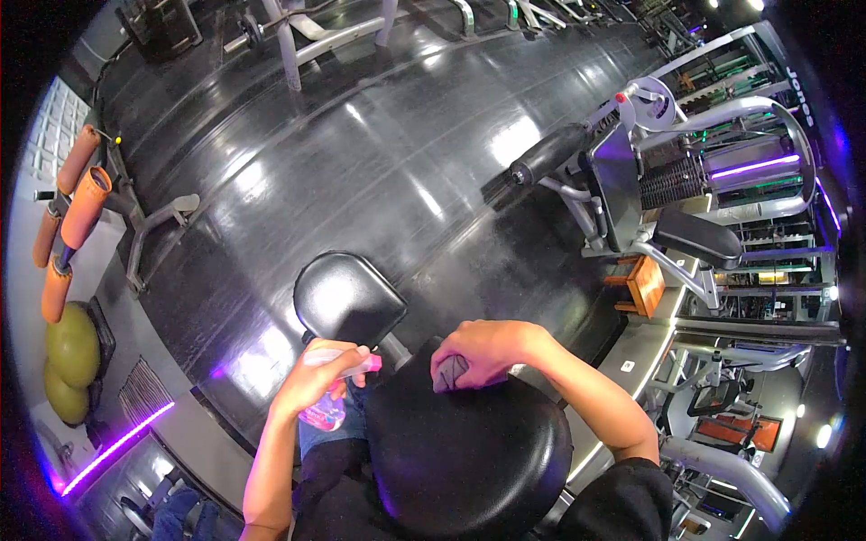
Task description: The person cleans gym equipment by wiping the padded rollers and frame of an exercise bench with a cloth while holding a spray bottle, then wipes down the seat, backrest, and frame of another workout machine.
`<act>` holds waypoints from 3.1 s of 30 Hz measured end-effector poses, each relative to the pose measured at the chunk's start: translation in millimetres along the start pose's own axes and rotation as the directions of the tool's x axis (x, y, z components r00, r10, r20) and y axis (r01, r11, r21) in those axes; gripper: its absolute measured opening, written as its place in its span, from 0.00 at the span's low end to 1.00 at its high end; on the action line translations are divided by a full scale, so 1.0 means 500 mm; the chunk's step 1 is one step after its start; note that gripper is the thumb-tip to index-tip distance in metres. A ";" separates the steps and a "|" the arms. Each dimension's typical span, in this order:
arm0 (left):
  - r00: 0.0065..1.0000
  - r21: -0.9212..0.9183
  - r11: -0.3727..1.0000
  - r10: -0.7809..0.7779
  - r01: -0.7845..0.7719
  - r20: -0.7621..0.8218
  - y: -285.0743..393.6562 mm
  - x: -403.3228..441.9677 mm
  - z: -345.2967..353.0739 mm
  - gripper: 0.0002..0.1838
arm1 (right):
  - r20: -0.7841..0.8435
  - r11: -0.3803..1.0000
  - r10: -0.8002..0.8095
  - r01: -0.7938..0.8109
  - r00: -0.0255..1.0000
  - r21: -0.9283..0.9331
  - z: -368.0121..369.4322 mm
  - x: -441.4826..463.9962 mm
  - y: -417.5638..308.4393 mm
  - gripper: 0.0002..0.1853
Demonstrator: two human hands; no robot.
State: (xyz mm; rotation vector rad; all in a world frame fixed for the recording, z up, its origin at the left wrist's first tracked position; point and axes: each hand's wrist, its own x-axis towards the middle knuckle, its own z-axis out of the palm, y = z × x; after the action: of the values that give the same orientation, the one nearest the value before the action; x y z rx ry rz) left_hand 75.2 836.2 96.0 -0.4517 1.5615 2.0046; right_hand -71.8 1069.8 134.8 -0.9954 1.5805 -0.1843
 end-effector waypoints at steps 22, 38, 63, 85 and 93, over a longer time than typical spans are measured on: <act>0.996 0.031 0.996 -0.089 0.089 -0.007 -0.031 0.031 0.018 0.21 | 0.174 0.995 0.033 -0.049 0.984 0.090 0.003 0.087 0.060 0.20; 0.996 -0.058 0.995 -0.080 0.078 -0.040 -0.065 0.030 0.006 0.19 | 0.131 0.993 0.104 -0.111 0.986 0.049 0.062 0.199 0.175 0.20; 0.987 -0.066 0.985 -0.158 0.158 0.007 -0.145 0.058 -0.066 0.20 | 0.000 0.978 0.201 -0.201 0.980 0.050 0.115 0.247 0.275 0.19; 0.988 -0.133 0.979 -0.152 0.156 0.041 -0.215 0.117 -0.038 0.19 | -0.198 0.973 0.206 -0.223 0.958 -0.068 0.163 0.292 0.292 0.19; 0.995 -0.186 0.978 -0.098 0.090 -0.034 -0.215 0.097 -0.048 0.20 | 0.020 0.969 0.144 -0.137 0.989 -0.206 0.122 0.318 0.268 0.17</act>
State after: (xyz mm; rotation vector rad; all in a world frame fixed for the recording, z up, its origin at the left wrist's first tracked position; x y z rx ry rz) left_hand 100.7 842.1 -21.4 -0.6333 1.3582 2.0863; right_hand -73.8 1070.3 -81.8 -1.0332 1.6549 0.0951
